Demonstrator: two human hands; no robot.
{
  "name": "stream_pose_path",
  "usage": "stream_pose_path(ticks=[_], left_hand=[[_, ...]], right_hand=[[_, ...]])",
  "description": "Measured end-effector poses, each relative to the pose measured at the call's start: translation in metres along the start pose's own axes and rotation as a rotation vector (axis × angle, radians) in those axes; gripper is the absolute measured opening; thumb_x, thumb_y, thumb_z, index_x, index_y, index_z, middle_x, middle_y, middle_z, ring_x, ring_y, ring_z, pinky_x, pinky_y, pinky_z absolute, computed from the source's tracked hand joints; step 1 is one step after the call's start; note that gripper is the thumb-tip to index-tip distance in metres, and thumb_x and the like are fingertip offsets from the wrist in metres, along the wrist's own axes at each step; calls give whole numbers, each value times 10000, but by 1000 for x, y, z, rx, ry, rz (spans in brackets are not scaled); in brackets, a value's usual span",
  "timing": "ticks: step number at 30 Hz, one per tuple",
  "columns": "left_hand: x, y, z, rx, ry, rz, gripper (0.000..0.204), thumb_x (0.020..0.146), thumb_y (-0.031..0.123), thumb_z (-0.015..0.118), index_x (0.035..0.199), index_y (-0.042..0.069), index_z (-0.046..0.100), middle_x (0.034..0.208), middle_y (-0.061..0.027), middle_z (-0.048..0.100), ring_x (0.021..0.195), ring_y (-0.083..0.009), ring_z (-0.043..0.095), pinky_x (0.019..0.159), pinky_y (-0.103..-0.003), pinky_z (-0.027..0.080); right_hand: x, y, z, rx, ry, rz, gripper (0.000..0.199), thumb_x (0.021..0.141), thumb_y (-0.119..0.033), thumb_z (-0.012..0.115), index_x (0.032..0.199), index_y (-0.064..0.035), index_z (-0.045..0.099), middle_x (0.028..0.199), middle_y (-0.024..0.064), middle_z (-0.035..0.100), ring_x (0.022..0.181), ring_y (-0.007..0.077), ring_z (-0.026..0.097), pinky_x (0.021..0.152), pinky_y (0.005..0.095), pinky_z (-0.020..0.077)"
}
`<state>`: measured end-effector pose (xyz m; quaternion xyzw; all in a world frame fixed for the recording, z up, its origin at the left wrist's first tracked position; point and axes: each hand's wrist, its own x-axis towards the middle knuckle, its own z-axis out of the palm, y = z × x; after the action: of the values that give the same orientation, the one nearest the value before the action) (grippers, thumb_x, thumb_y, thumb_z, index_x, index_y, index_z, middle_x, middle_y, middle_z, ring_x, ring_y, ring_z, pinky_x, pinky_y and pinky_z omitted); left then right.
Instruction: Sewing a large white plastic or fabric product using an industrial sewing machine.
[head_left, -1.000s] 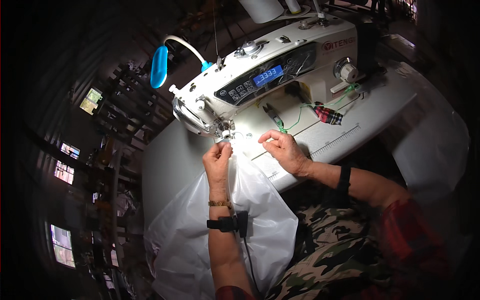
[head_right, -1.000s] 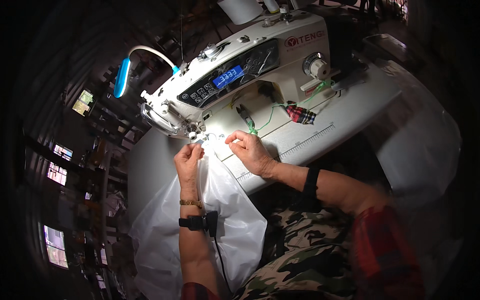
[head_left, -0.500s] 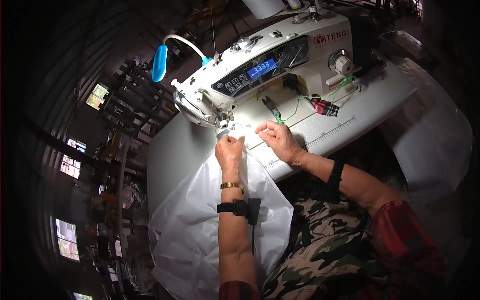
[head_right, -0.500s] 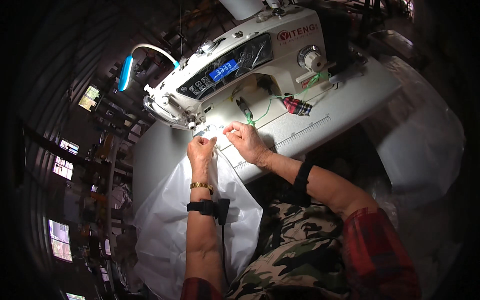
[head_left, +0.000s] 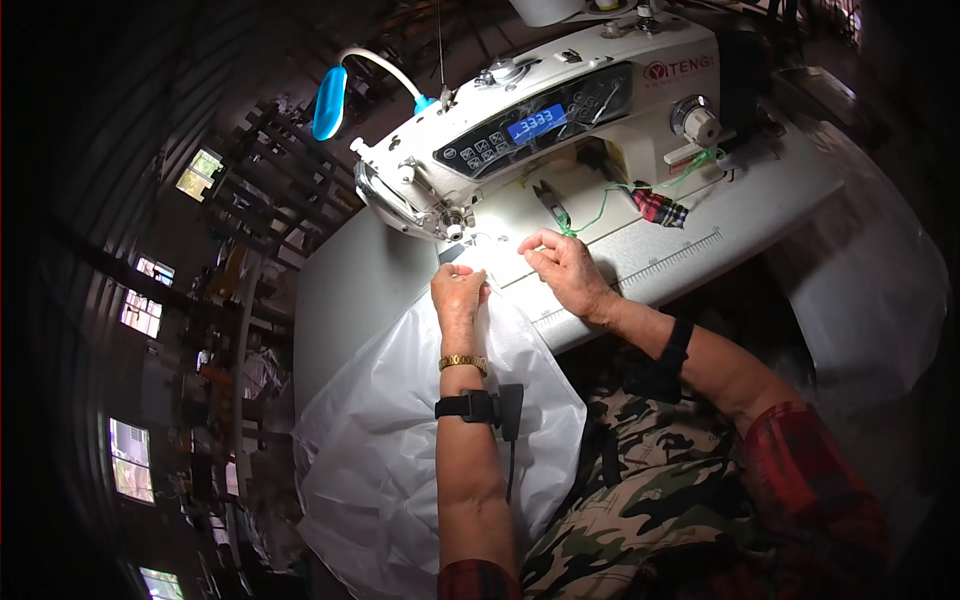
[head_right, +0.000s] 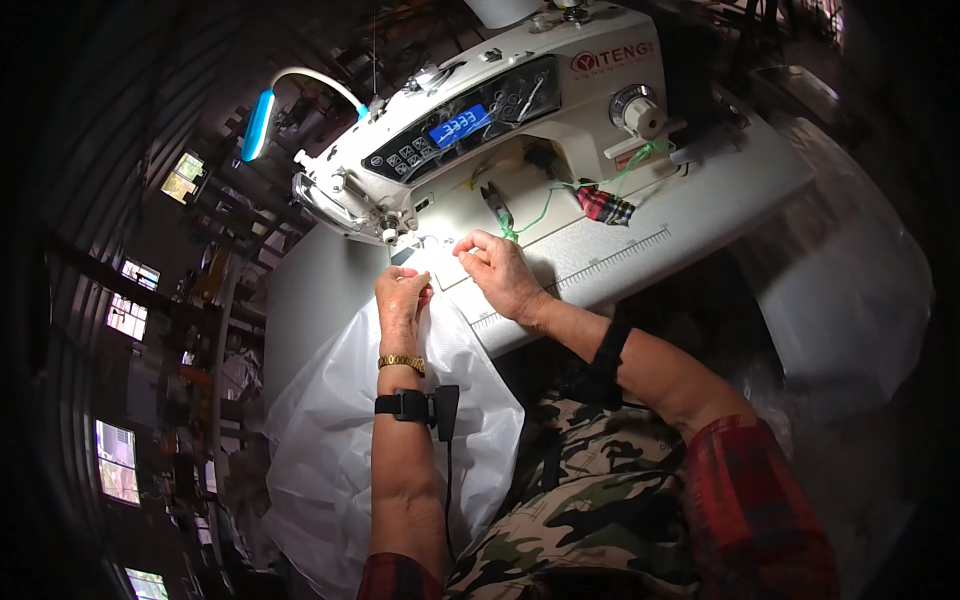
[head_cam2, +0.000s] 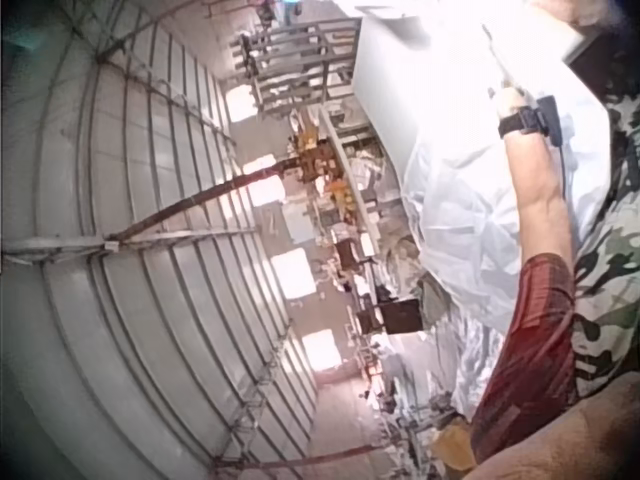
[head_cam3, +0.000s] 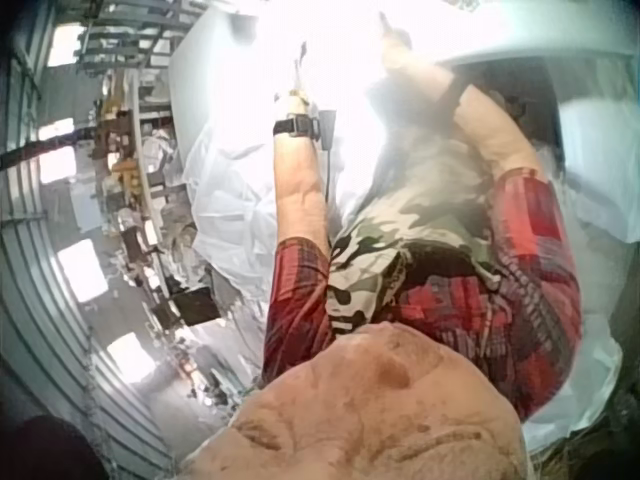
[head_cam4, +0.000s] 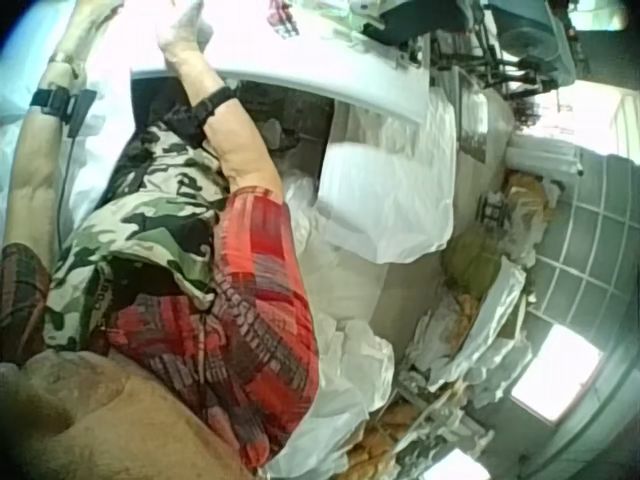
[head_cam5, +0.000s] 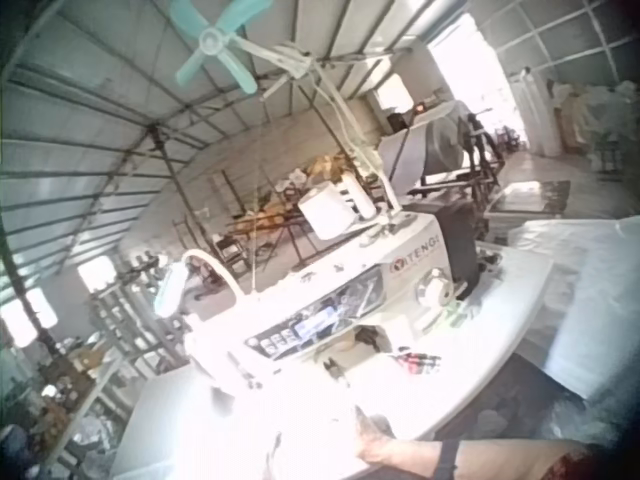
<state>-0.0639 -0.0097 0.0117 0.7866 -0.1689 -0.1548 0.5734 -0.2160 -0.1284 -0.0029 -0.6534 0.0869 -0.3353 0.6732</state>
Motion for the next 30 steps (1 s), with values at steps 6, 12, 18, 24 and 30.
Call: stream_pose_path(ticks=[6, 12, 18, 24, 30], left_hand=[[0, -6, 1, 27, -16, 92, 189, 775, 27, 708, 867, -8, 547, 647, -78, 631, 493, -119, 576, 452, -245, 459], [-9, -13, 6, 293, 143, 220, 171, 724, 36, 680, 888, -10, 667, 629, -83, 605, 574, -177, 578, 616, -327, 484], [-34, -3, 5, 764, 147, 505, 168, 806, 116, 697, 922, -4, 719, 1002, -152, 649, 877, -269, 630, 778, -376, 505], [-47, -9, -4, 898, 153, 782, 258, 882, 224, 659, 1062, 43, 699, 1172, -137, 615, 1130, -288, 559, 969, -460, 415], [-37, -17, -17, 844, 7, 717, 352, 903, 284, 638, 1176, 63, 658, 1237, -156, 595, 1172, -312, 554, 1039, -526, 353]], right_hand=[[-2, -2, 2, -59, 74, -17, 141, 983, -129, 534, 1028, -11, 596, 607, -68, 447, 566, 22, 340, 494, 237, 282], [-2, -2, 1, -100, 66, -18, 143, 985, -130, 532, 1021, -7, 596, 605, -69, 446, 562, 23, 339, 492, 237, 284], [-1, 1, 2, -167, 72, -42, 140, 982, -128, 542, 1003, -4, 603, 596, -72, 441, 556, 18, 344, 486, 234, 283], [1, 1, 1, -190, 67, -36, 134, 972, -118, 555, 1009, 1, 606, 599, -74, 451, 553, 18, 351, 485, 227, 287], [2, -2, 3, -184, 86, 5, 153, 965, -127, 556, 1031, 2, 604, 615, -65, 486, 566, 27, 372, 504, 237, 312]])
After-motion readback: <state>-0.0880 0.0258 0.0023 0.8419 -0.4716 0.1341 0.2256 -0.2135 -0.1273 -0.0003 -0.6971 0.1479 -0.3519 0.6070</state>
